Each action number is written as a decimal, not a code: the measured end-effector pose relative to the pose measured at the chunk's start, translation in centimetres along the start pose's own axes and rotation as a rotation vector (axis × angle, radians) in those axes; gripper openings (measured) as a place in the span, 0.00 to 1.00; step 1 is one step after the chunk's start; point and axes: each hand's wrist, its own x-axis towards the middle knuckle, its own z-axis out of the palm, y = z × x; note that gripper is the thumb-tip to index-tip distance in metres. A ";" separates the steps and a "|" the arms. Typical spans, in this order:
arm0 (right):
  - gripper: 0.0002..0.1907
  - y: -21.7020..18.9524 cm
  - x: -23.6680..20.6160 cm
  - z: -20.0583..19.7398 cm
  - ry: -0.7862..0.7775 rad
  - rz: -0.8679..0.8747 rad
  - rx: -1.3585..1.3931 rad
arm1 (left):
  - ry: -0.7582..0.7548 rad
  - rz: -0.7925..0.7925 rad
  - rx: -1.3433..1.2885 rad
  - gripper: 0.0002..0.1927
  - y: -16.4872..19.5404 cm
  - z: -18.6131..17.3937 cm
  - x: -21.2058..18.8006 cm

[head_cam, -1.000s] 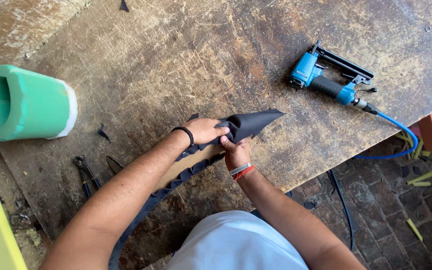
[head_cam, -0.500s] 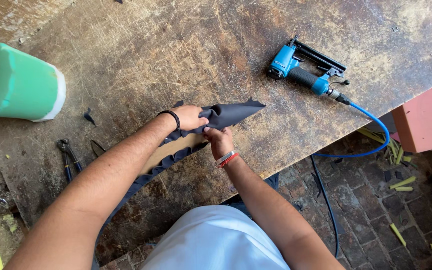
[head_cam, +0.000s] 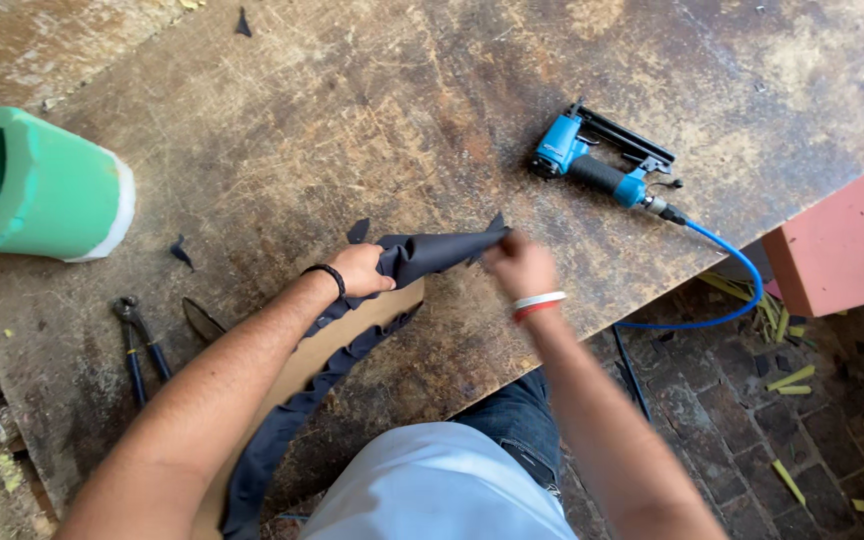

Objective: The person wraps dark fabric around a curved wooden frame, repeatedly folding and smoothing the material. They use a pneumatic staple gun to secure the fabric to the wood and trim excess material with scissors.

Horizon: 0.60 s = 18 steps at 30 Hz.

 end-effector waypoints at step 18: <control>0.15 -1.5 0.3 -7.2 -0.110 -0.092 -0.167 | 0.133 -0.180 -0.187 0.38 -0.9 0.7 -4.7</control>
